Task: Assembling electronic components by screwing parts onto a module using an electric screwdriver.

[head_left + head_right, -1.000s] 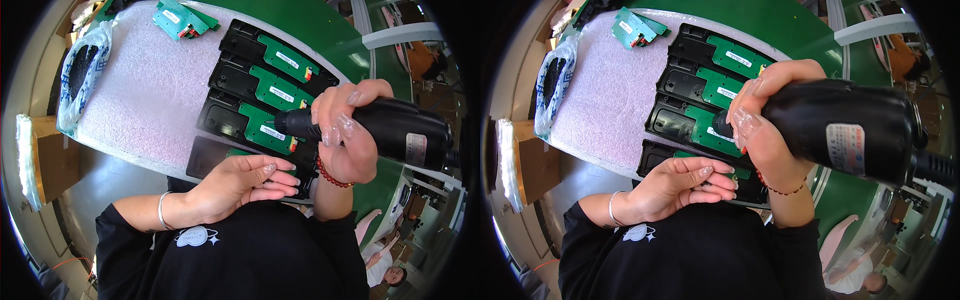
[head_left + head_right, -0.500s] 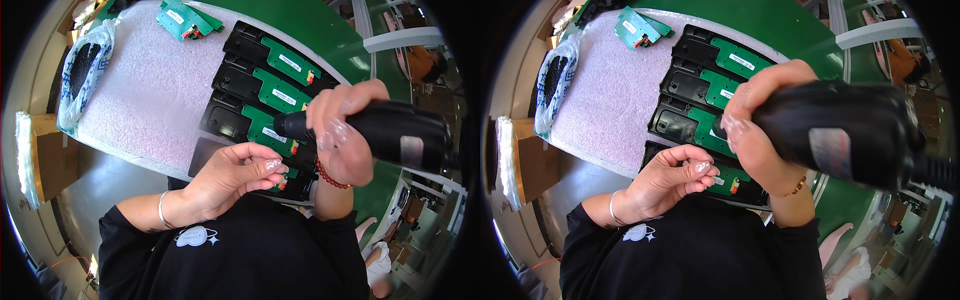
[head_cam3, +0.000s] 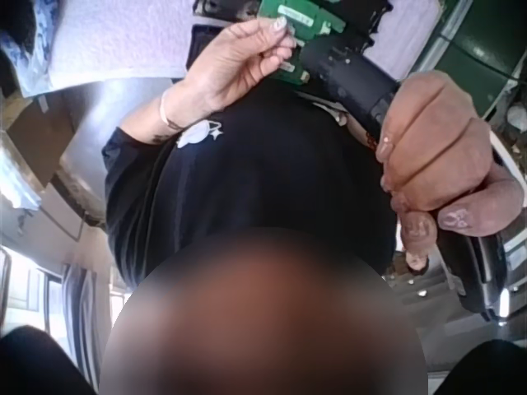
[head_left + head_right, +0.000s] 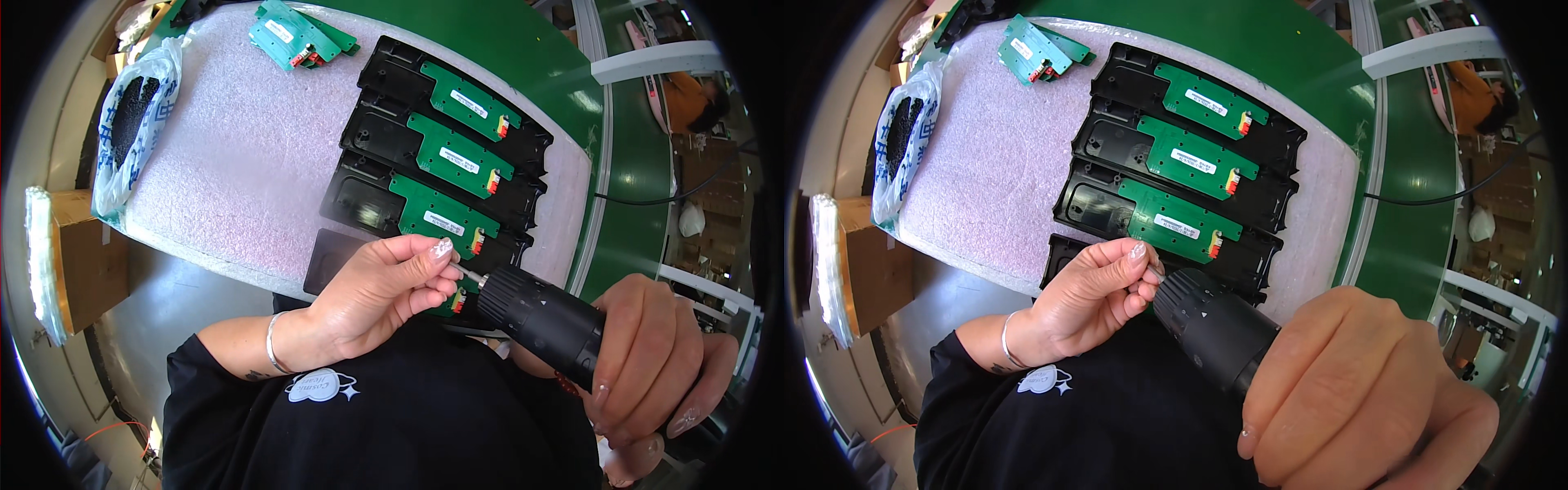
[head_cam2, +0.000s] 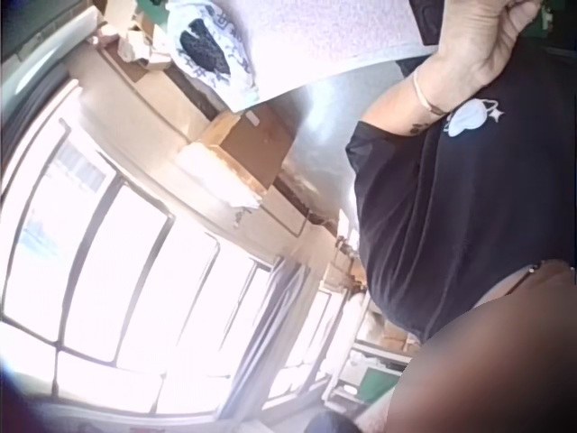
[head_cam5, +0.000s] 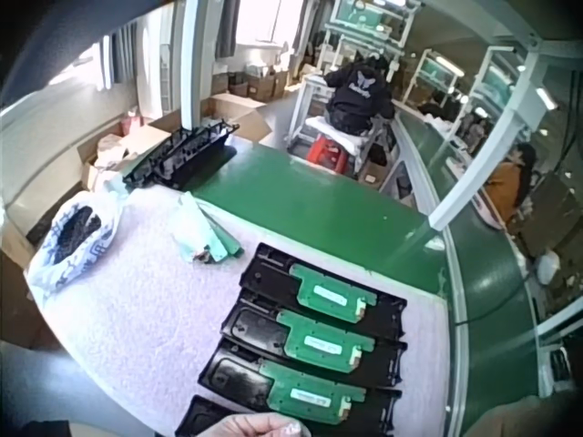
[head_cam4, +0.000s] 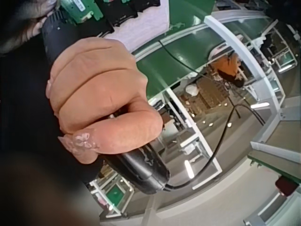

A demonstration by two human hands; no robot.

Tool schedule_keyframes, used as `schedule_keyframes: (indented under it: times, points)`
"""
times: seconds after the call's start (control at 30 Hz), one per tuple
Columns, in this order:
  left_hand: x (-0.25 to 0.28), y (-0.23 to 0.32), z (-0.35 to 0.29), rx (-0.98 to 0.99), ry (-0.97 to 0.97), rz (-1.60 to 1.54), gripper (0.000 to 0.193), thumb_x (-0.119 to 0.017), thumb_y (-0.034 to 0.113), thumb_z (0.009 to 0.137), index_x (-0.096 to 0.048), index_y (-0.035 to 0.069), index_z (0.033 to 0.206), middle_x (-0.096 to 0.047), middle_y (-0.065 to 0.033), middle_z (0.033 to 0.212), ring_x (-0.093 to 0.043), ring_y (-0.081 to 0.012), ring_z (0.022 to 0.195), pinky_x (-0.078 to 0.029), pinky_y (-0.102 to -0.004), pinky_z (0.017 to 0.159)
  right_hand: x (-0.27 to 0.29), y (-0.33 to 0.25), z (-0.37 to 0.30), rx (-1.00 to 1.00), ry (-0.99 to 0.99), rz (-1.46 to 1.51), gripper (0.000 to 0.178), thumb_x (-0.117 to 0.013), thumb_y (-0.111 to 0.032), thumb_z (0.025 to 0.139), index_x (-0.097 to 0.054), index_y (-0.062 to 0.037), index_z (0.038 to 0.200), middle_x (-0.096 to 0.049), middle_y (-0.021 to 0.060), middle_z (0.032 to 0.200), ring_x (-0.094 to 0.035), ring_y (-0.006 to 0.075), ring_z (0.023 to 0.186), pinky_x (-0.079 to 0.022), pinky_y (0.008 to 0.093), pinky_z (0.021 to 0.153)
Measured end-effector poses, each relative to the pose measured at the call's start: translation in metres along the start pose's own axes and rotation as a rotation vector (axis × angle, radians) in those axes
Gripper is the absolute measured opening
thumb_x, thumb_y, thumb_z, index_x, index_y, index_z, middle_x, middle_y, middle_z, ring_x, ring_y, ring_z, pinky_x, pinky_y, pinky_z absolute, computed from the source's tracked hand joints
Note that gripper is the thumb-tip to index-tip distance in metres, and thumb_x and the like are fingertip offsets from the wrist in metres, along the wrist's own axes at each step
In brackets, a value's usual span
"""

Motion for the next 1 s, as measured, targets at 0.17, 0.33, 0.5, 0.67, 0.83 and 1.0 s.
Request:
schedule_keyframes:
  times: [0.17, 0.33, 0.5, 0.67, 0.83, 1.0]
  points:
    - [-0.016, -0.006, 0.0, 0.067, -0.025, -0.114, 0.024, -0.042, 0.018, 0.092, -0.054, -0.001, 0.101, -0.06, -0.0094, 0.094, -0.06, -0.0144, 0.084, -0.051, -0.0212, 0.073, 0.006, 0.017, 0.002, -0.11, 0.008, -0.164, 0.029, -0.062, 0.0, 0.064, -0.043, -0.0083, 0.083, -0.052, -0.0008, 0.059, -0.051, 0.0083, 0.05, -0.042, 0.0227, 0.057]
    - [-0.013, -0.008, -0.003, 0.128, 0.054, -0.004, 0.03, -0.035, 0.018, 0.094, -0.047, -0.004, 0.11, -0.058, -0.0156, 0.102, -0.058, -0.0194, 0.094, -0.049, -0.0258, 0.081, 0.046, 0.072, -0.001, -0.225, 0.198, -0.33, 0.022, -0.047, -0.004, 0.071, -0.04, -0.0031, 0.091, -0.043, 0.003, 0.06, -0.04, 0.0096, 0.048, -0.035, 0.0279, 0.056]
    - [-0.011, -0.007, -0.007, 0.111, -0.093, 0.193, 0.028, -0.037, 0.015, 0.094, -0.045, -0.003, 0.113, -0.059, -0.0167, 0.1, -0.06, -0.0214, 0.093, -0.05, -0.0259, 0.08, 0.059, 0.081, -0.003, -0.239, 0.228, -0.324, 0.022, -0.046, -0.002, 0.07, -0.039, -0.0018, 0.092, -0.042, 0.0029, 0.059, -0.04, 0.01, 0.048, -0.036, 0.0277, 0.057]
    - [-0.009, -0.002, -0.009, 0.078, -0.111, 0.203, 0.02, -0.045, 0.01, 0.091, -0.051, -0.001, 0.106, -0.061, -0.015, 0.095, -0.062, -0.0197, 0.086, -0.052, -0.0246, 0.074, 0.056, 0.089, 0.0, -0.28, 0.186, -0.334, 0.022, -0.046, -0.002, 0.071, -0.039, -0.0018, 0.091, -0.042, 0.0039, 0.059, -0.041, 0.0105, 0.048, -0.036, 0.0278, 0.057]
    - [-0.004, 0.01, -0.012, -0.001, -0.012, 0.236, 0.011, -0.052, 0.006, 0.086, -0.056, 0.001, 0.095, -0.062, -0.0127, 0.09, -0.063, -0.0162, 0.079, -0.053, -0.0222, 0.069, 0.052, 0.093, -0.001, -0.305, 0.154, -0.372, 0.02, -0.046, -0.002, 0.071, -0.039, -0.0024, 0.09, -0.043, 0.004, 0.06, -0.041, 0.0101, 0.049, -0.036, 0.0274, 0.057]
    - [0.005, 0.014, -0.012, -0.072, 0.047, 0.129, 0.01, -0.054, 0.006, 0.085, -0.058, 0.001, 0.093, -0.062, -0.0109, 0.089, -0.062, -0.0142, 0.077, -0.052, -0.0208, 0.069, 0.042, 0.079, 0.003, -0.271, 0.202, -0.324, 0.02, -0.047, -0.002, 0.071, -0.039, -0.0044, 0.089, -0.044, 0.0029, 0.061, -0.042, 0.0096, 0.049, -0.036, 0.0261, 0.056]
Point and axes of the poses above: each hand's wrist, its own z-axis towards the middle knuckle, its own x-axis out of the back of the hand, y = z × x, the point moved 8 cm from there along z, towards the middle knuckle
